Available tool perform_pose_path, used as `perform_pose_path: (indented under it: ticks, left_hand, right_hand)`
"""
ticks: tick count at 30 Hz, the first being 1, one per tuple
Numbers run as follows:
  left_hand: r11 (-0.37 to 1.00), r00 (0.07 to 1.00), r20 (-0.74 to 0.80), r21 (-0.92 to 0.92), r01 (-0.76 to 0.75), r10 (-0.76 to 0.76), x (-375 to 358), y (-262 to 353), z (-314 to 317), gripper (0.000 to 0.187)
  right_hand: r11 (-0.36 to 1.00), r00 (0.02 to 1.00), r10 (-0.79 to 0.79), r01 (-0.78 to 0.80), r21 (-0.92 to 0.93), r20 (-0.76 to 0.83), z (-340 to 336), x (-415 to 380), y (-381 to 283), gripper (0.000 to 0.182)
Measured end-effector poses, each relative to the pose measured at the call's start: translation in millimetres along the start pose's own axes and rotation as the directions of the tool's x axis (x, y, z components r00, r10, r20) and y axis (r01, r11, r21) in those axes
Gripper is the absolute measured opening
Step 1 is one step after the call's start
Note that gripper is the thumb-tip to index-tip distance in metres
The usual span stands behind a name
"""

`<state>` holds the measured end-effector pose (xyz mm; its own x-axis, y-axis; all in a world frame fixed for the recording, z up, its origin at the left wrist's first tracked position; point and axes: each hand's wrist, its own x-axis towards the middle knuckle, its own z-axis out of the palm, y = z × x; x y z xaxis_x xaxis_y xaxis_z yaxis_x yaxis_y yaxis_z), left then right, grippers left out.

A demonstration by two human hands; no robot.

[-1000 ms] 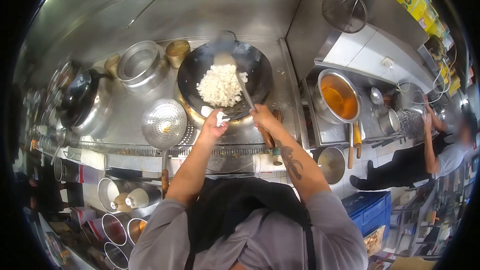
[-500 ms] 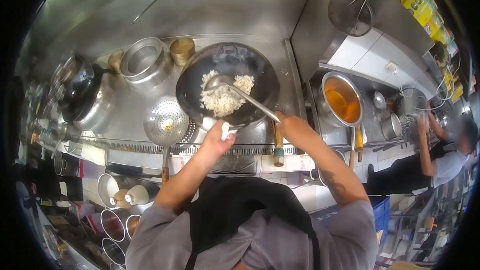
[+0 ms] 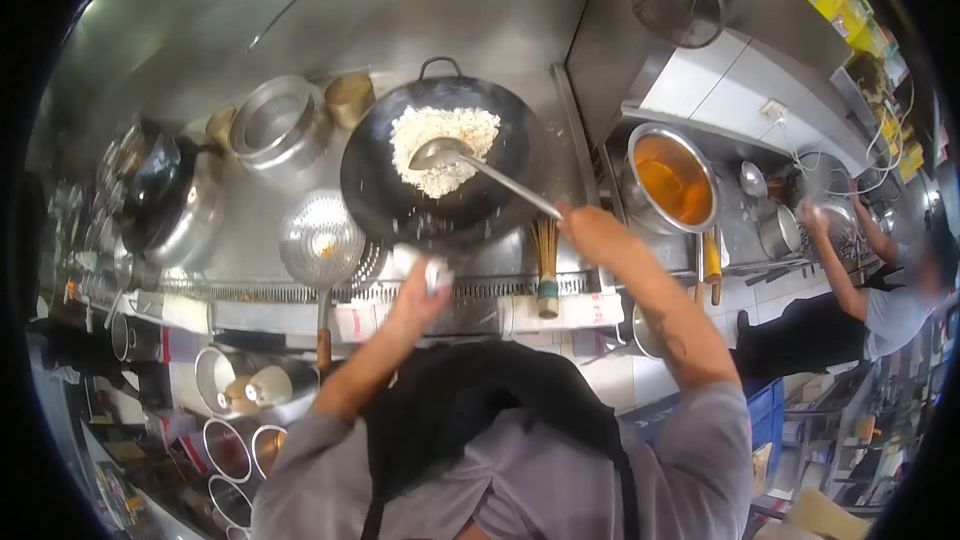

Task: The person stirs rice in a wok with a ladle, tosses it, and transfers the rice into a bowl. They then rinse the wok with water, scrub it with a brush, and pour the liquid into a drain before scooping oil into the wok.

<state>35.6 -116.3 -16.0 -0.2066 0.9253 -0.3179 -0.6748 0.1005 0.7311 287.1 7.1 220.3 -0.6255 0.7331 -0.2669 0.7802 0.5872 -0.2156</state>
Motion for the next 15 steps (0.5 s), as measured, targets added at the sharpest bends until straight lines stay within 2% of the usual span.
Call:
perform_pose_path:
  ticks: [1,2,3,4,5,7,9,10,11,12,13,14,15]
  left_hand:
    - [0.861,0.919,0.013,-0.342,0.375,-0.395,-2,-4,-13,0.009]
    - [0.868,0.914,0.006,-0.312,0.387,-0.405,-25,11,5,0.009]
    - [0.874,0.912,-0.012,-0.29,0.39,-0.411,-47,31,23,0.009]
    - [0.857,0.913,0.012,-0.339,0.387,-0.407,-33,21,10,0.01]
    - [0.852,0.905,-0.139,-0.417,0.315,-0.403,-18,45,30,0.013]
    - [0.884,0.912,-0.168,-0.361,0.296,-0.373,43,61,18,0.014]
    - [0.906,0.945,-0.025,-0.294,0.304,-0.326,87,62,-2,0.011]
    - [0.902,0.943,-0.04,-0.307,0.304,-0.331,100,59,-6,0.012]
    - [0.897,0.939,-0.054,-0.318,0.305,-0.339,108,56,-7,0.013]
    - [0.897,0.941,-0.054,-0.325,0.301,-0.335,114,51,-8,0.013]
    - [0.898,0.935,-0.063,-0.309,0.313,-0.348,118,46,-9,0.013]
    - [0.898,0.929,-0.074,-0.293,0.327,-0.363,119,44,-9,0.013]
    - [0.898,0.929,-0.075,-0.295,0.326,-0.362,121,43,-9,0.013]
  right_hand:
    - [0.994,0.996,0.07,-0.074,-0.085,-0.054,2,-2,-5,0.035]
    - [0.999,0.986,-0.032,0.025,-0.044,-0.163,6,-9,3,0.036]
    - [0.998,0.985,-0.05,0.042,-0.052,-0.163,0,-14,3,0.036]
    - [0.997,0.973,-0.074,0.077,0.004,-0.218,-7,-23,-1,0.037]
    - [0.993,0.959,-0.084,0.104,0.061,-0.27,-11,-33,-3,0.037]
    - [0.989,0.96,-0.077,0.108,0.102,-0.269,-23,-46,-9,0.038]
    - [0.965,0.952,0.029,0.053,0.258,-0.306,-43,-54,-30,0.04]
    - [0.968,0.916,-0.004,0.104,0.228,-0.401,-35,-50,-22,0.039]
    - [0.969,0.916,-0.012,0.11,0.223,-0.4,-37,-46,-27,0.039]
    - [0.815,0.952,0.107,0.08,0.573,-0.286,-38,-40,-36,0.038]
    - [0.545,0.976,0.177,0.013,0.838,-0.13,-38,-34,-46,0.038]
    - [0.291,0.984,0.178,-0.039,0.956,-0.014,-30,-22,-54,0.04]
    - [-0.003,0.995,0.067,-0.076,0.997,0.076,-14,-7,-51,0.041]
